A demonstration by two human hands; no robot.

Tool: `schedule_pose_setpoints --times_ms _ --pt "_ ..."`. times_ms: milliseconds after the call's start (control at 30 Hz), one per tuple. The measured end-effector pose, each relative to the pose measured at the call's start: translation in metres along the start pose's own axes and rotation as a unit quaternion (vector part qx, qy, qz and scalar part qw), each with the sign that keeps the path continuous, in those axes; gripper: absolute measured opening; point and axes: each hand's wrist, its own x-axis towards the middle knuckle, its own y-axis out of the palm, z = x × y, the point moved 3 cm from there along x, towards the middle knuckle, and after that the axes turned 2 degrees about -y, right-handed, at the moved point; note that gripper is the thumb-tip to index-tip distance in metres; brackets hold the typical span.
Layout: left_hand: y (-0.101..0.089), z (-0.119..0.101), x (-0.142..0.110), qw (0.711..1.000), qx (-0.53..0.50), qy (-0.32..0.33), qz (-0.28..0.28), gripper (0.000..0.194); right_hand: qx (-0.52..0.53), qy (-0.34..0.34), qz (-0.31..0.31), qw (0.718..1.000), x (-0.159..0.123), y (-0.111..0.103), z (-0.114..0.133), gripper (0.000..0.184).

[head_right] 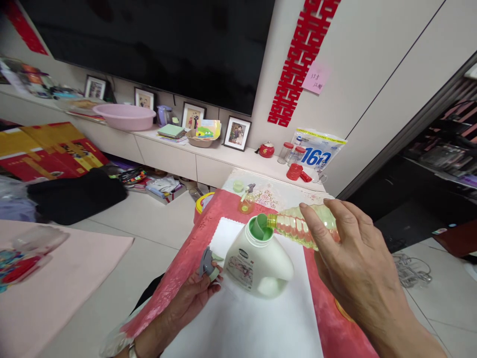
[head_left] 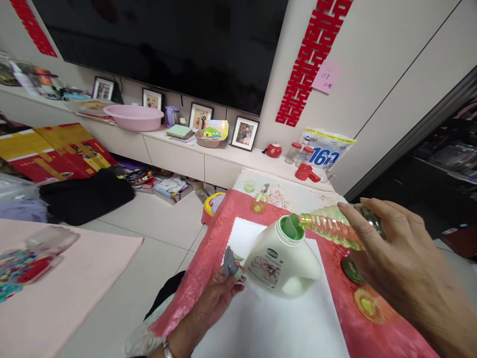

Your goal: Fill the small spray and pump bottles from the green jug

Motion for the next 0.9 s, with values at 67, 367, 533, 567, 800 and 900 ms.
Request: schedule_pose_setpoints --times_ms 67,367,533,567,800,900 --pt "0.0 0.0 0.0 1.0 -0.001 -0.001 -0.001 0.039 -0.003 -0.004 -0.001 1.0 0.0 0.0 -0.001 0.048" --pt "0.0 0.001 0.0 1.0 -0.003 -0.002 0.0 0.039 -0.008 -0.009 -0.003 1.0 0.007 -0.002 -0.002 0.045" --pt "-0.002 0.002 0.0 1.0 -0.006 0.0 0.001 0.038 -0.021 -0.018 -0.011 1.0 0.011 -0.006 -0.002 0.042" --pt "-0.002 0.003 0.0 1.0 -0.006 -0.001 -0.001 0.038 -0.023 -0.017 -0.012 1.0 0.012 -0.007 -0.002 0.042" --pt "-0.003 0.003 0.001 1.0 -0.008 -0.007 -0.002 0.041 -0.023 -0.034 -0.014 0.999 0.016 -0.008 -0.003 0.039" --pt "-0.003 0.003 0.001 1.0 -0.005 -0.007 -0.001 0.042 -0.029 -0.032 -0.013 0.999 0.017 -0.009 -0.004 0.038"
